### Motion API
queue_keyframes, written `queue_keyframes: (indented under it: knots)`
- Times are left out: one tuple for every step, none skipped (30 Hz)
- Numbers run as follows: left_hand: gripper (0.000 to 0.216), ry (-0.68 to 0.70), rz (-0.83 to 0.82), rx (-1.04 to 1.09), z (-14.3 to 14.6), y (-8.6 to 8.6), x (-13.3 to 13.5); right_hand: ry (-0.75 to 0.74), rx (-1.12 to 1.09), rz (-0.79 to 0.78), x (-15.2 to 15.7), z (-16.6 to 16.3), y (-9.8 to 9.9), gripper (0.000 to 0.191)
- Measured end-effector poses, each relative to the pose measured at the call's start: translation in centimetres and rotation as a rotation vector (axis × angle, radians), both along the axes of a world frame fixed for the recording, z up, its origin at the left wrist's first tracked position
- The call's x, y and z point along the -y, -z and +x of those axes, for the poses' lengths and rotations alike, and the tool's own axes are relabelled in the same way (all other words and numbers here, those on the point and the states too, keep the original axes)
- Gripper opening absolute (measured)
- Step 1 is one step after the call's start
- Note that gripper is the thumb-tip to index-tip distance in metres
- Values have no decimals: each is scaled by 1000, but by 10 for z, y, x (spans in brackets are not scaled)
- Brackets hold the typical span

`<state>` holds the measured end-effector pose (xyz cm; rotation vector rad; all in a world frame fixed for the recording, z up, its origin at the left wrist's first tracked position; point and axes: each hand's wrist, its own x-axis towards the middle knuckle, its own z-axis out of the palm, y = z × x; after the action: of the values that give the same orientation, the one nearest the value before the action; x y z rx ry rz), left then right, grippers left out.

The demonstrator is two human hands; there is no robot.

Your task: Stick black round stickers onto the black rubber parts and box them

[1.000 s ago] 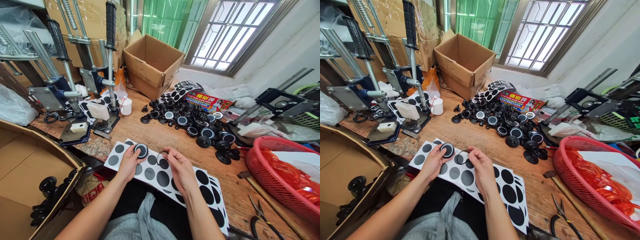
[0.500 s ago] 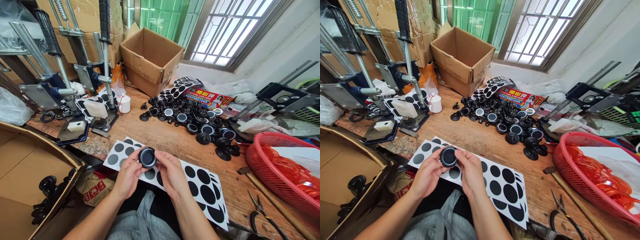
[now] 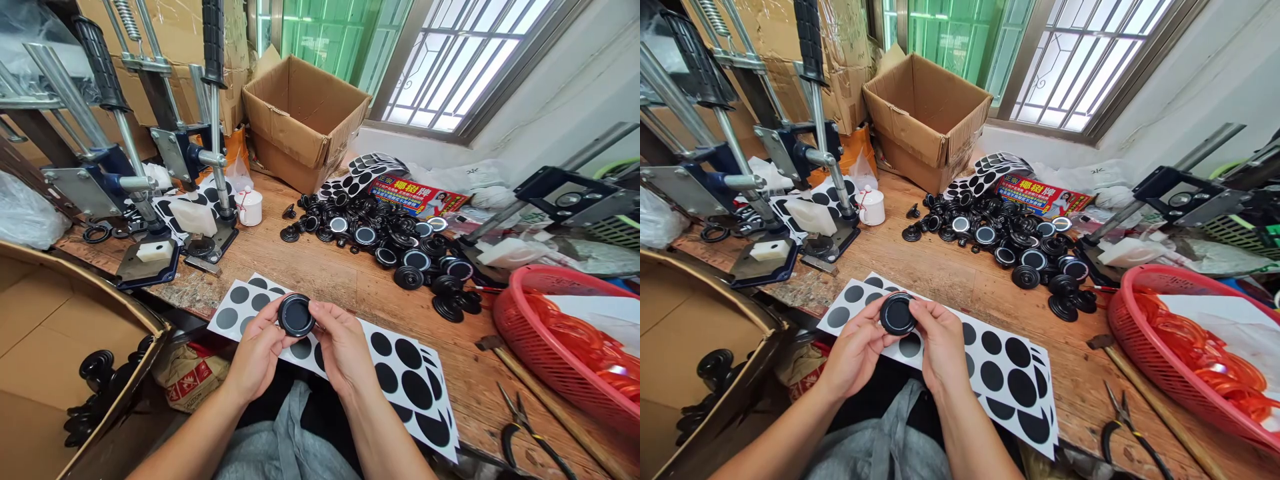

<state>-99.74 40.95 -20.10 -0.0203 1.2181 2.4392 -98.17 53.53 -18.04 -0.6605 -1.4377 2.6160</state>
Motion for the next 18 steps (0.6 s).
queue_keyframes:
  knots:
    - [49, -1, -1, 1, 0, -1, 0, 4, -2, -2, 0, 0, 0, 21]
    - [48, -1, -2, 2, 0, -2, 0, 7, -6, -3, 0, 0, -1, 20]
    - [48, 0, -1, 1, 0, -3, 0, 9, -10, -4, 0, 0, -1, 20]
    - [48, 1, 2, 1, 1, -3, 0, 10, -14, -6, 0, 0, -1, 21]
    - [48, 3, 6, -1, 1, -4, 0, 11, -15, -7, 0, 0, -1, 21]
    - [47, 6, 11, -1, 1, -5, 0, 12, -15, -9, 0, -1, -1, 21]
    - [47, 8, 14, -1, 1, -5, 0, 14, -14, -10, 0, -1, -1, 21]
    - [47, 7, 16, -2, 1, -5, 0, 17, -13, -11, 0, -1, -1, 21]
    - [47, 8, 17, -2, 1, -5, 0, 19, -12, -12, 0, -2, -1, 21]
    - [47, 9, 18, -4, 1, -5, 0, 22, -11, -12, 0, -2, -1, 21]
    - [47, 10, 19, -5, 1, -5, 0, 23, -10, -12, 1, -2, -1, 22]
    - [47, 9, 21, -7, 0, -5, 0, 25, -9, -12, 1, -2, -1, 22]
    - [47, 10, 22, -9, 0, -5, 0, 27, -9, -11, 1, -2, -1, 22]
    - [47, 10, 25, -10, 0, -5, 0, 28, -7, -10, 1, -2, -1, 22]
    - [46, 9, 27, -13, 0, -4, 0, 31, -6, -11, 1, -2, -1, 22]
    - [45, 8, 27, -16, 0, -4, 0, 34, -4, -13, 1, -2, -1, 22]
    - [44, 8, 24, -20, 0, -3, 0, 37, -3, -15, 1, -2, -1, 22]
    - [43, 9, 20, -25, 0, -3, 0, 40, -2, -17, 1, -2, -1, 22]
